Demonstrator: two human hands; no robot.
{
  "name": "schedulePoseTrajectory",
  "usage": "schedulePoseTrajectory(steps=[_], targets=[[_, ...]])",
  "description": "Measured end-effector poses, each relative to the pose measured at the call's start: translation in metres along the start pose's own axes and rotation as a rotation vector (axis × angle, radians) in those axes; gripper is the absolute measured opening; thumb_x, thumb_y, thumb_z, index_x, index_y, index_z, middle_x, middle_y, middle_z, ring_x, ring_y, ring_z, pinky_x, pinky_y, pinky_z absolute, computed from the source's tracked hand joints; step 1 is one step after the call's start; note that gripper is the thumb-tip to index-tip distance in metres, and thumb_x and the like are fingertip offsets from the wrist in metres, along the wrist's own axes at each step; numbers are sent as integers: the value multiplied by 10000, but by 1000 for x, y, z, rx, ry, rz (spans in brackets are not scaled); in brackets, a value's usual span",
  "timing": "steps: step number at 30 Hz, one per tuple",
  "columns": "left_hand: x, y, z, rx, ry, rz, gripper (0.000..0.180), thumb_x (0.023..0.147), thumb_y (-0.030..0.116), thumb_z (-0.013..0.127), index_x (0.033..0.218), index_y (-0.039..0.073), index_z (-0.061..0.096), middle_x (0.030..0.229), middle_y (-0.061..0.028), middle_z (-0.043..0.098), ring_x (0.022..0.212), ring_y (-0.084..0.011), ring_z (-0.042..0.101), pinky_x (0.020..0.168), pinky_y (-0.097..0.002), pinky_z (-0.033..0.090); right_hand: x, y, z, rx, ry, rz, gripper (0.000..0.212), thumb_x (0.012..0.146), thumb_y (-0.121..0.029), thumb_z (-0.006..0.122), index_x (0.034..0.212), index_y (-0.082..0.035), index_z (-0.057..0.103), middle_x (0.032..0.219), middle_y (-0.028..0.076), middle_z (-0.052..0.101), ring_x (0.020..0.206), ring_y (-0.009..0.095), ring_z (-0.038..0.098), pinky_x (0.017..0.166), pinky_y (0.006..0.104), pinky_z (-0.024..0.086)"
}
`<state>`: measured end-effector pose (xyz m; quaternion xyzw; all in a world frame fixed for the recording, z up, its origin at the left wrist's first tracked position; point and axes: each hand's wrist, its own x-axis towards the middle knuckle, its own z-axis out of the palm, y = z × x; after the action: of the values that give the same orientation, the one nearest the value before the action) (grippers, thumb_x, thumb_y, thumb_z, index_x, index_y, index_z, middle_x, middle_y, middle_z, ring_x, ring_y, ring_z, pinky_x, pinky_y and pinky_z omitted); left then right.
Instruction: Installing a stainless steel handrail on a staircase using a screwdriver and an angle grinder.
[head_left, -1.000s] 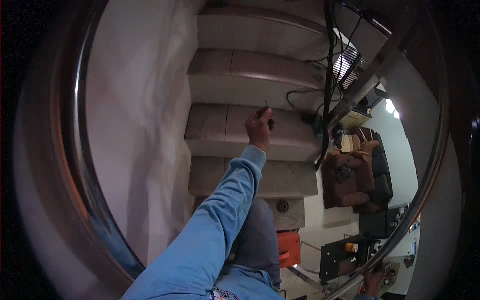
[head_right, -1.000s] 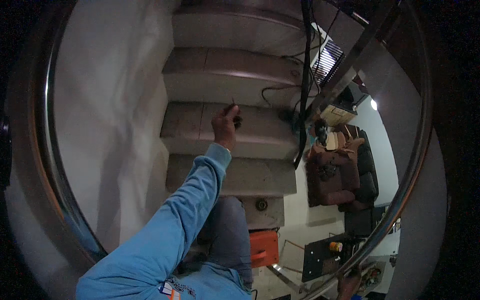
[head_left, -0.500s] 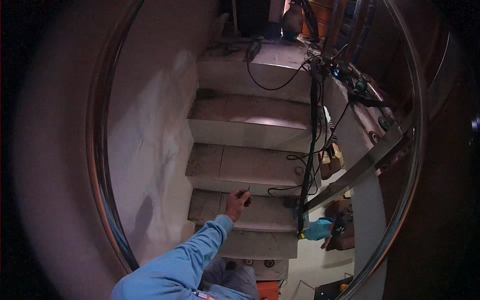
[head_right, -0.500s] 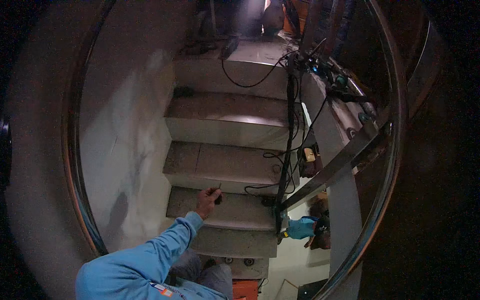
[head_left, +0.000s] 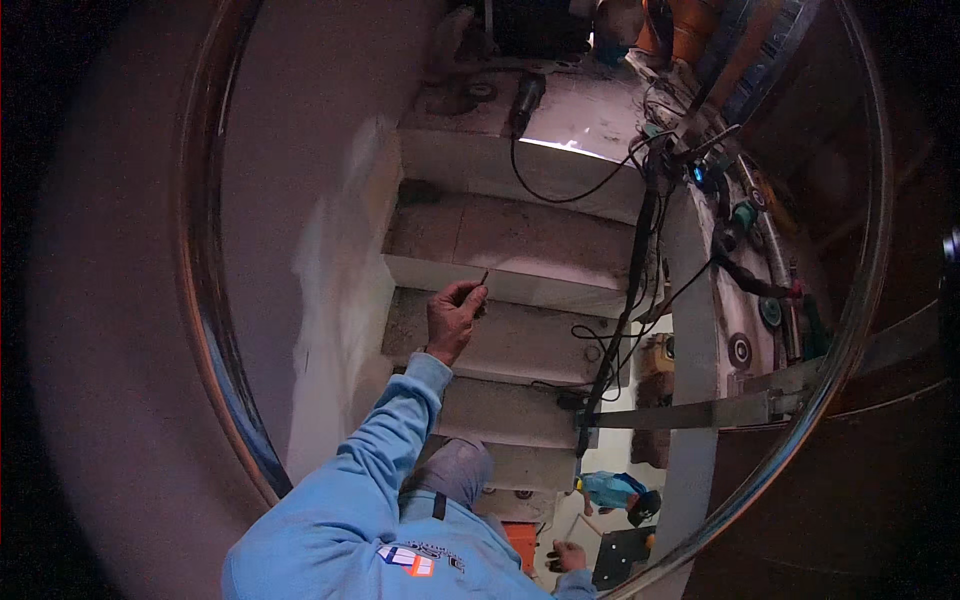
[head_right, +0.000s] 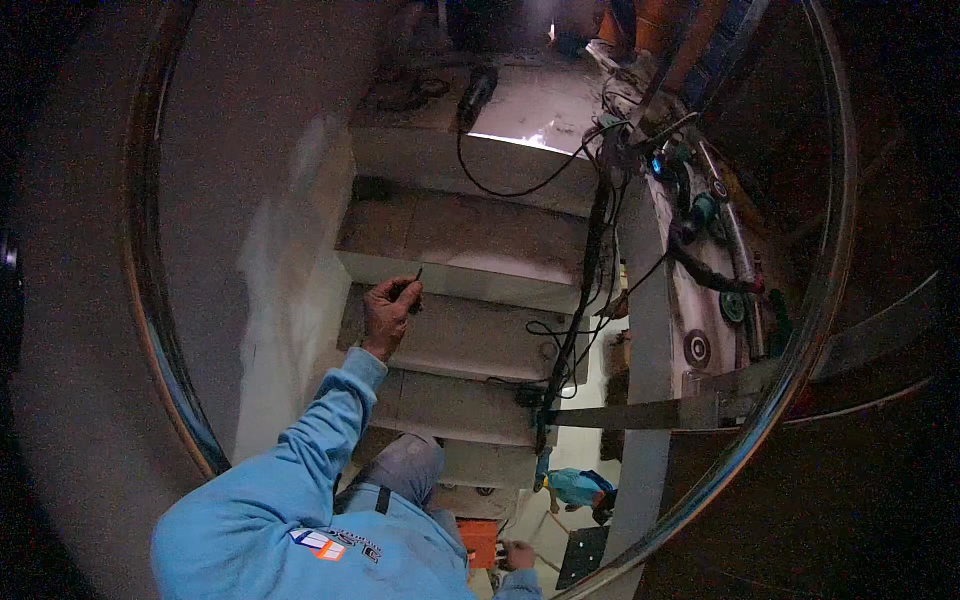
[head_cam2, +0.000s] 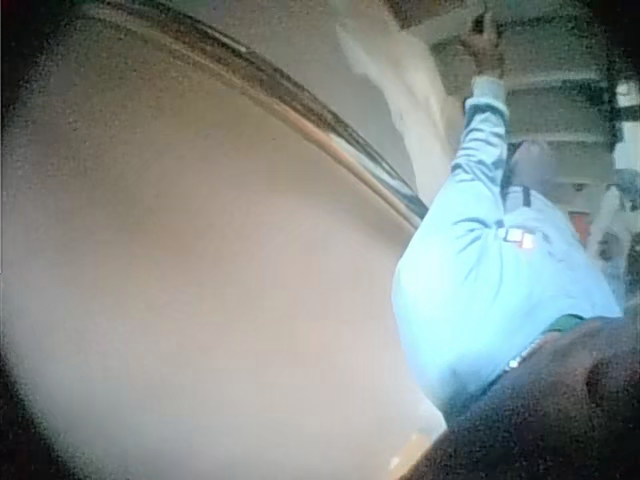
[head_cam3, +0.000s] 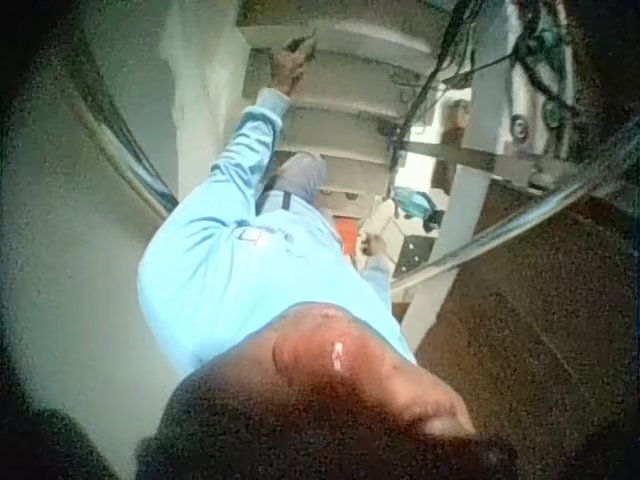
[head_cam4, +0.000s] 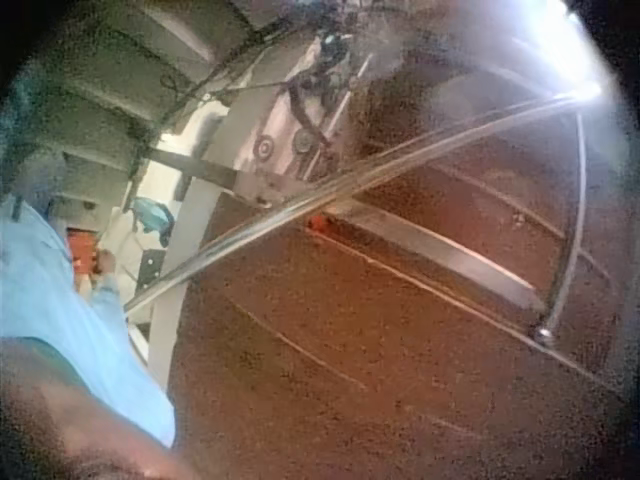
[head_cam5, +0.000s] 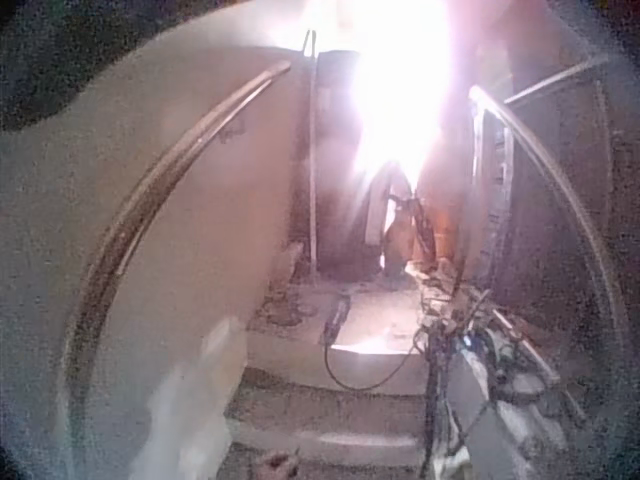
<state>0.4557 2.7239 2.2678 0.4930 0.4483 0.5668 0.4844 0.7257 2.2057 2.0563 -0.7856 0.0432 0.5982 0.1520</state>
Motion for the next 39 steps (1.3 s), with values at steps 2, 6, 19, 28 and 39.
schedulePoseTrajectory(steps=[2,6,19,28,39], targets=[[34,25,-6,-12,44,-25,177,936,179,715,1009,18,714,828,-19,695,720,-89,629,648,-266,526,-56,-82,0,-89,-18,-290,335,936,-322,683,941,11,651,859,136,712,644,213,681,535,358,568],[89,81,-12,-64,195,-56,180,953,165,685,1056,17,694,847,-17,686,706,-93,623,645,-258,522,-116,-247,-14,-212,70,-793,271,939,-266,685,967,3,664,844,98,710,645,156,655,503,291,509],[162,103,-45,239,274,-277,213,918,182,711,1061,26,693,894,-41,686,790,-113,630,704,-284,517,-242,-833,190,72,-384,-1128,347,902,-282,749,1017,29,648,837,85,661,670,153,621,581,311,506],[106,109,-12,296,246,-613,226,923,189,706,1027,-11,687,859,-63,706,825,-136,665,752,-299,539,-188,-1140,311,-448,195,-1140,880,669,-667,764,1115,87,675,1080,249,705,1008,337,703,830,411,560],[184,305,39,487,369,-522,204,916,174,714,1042,14,704,835,-30,689,774,-99,623,708,-277,515,-185,-1158,250,-32,-765,-1057,375,824,-227,735,1060,40,618,841,156,693,644,283,680,604,410,577]])
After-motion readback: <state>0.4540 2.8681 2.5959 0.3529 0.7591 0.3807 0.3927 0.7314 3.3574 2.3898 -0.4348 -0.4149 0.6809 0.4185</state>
